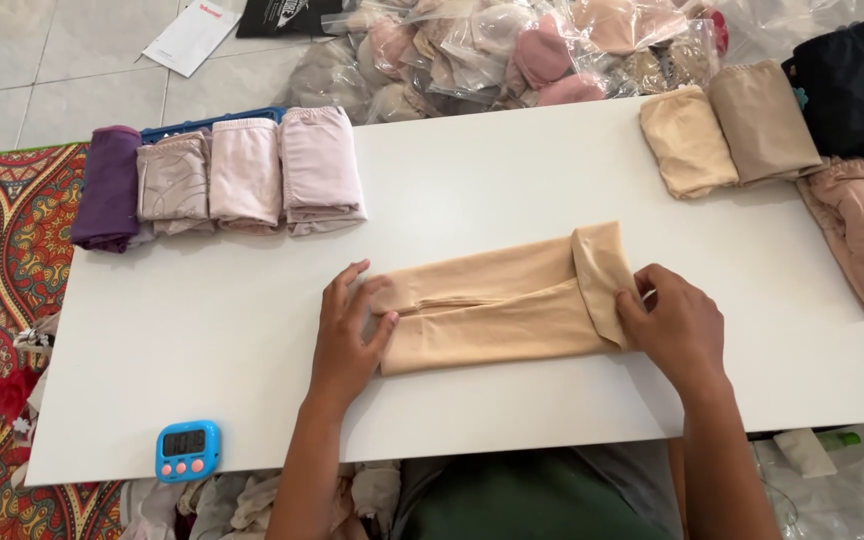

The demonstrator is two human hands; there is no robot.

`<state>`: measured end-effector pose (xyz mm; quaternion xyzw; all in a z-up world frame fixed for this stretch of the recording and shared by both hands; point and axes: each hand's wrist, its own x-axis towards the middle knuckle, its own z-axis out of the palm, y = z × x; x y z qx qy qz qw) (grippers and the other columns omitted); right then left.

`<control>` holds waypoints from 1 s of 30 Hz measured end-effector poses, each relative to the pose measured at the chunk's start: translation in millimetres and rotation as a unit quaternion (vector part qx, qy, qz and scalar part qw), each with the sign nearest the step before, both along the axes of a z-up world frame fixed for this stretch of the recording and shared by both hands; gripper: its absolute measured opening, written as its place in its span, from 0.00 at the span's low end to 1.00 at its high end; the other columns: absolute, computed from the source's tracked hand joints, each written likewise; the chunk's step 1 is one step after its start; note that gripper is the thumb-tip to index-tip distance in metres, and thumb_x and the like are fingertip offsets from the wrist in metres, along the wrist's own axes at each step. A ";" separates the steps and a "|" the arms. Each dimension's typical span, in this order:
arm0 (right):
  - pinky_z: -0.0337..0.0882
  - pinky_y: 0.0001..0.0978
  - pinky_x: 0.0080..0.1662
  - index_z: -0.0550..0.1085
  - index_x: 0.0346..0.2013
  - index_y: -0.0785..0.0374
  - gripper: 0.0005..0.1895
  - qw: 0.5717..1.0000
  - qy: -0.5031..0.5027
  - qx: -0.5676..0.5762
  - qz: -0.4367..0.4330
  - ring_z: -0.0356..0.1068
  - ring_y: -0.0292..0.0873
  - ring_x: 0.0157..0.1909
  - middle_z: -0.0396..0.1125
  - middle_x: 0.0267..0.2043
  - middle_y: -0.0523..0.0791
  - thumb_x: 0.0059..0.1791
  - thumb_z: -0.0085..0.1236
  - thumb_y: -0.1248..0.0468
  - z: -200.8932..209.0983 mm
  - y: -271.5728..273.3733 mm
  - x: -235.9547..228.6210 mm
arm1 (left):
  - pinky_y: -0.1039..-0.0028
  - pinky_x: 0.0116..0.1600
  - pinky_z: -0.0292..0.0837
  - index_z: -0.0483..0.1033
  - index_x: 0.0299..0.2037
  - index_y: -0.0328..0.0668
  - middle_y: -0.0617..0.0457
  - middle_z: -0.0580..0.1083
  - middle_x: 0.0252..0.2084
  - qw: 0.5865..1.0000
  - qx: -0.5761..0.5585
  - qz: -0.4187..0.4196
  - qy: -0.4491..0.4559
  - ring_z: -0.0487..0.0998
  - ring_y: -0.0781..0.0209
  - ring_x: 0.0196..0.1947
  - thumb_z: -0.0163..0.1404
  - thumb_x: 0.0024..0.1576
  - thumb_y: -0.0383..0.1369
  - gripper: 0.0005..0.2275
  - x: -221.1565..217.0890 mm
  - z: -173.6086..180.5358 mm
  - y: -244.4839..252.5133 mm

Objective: Folding and rolling individual pieces of underwear on a white table for organization and storage.

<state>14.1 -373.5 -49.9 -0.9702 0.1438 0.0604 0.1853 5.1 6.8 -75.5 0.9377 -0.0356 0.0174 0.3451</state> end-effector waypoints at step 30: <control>0.68 0.42 0.40 0.73 0.50 0.56 0.15 0.986 -0.165 -0.021 -0.022 0.72 0.39 0.42 0.73 0.46 0.36 0.50 0.62 0.59 -12.3 -11.6 -6.9 | 0.56 0.72 0.54 0.71 0.60 0.50 0.51 0.62 0.68 0.998 0.009 -0.044 -0.053 0.59 0.50 0.70 0.47 0.62 0.37 0.16 -0.6 -2.8 0.9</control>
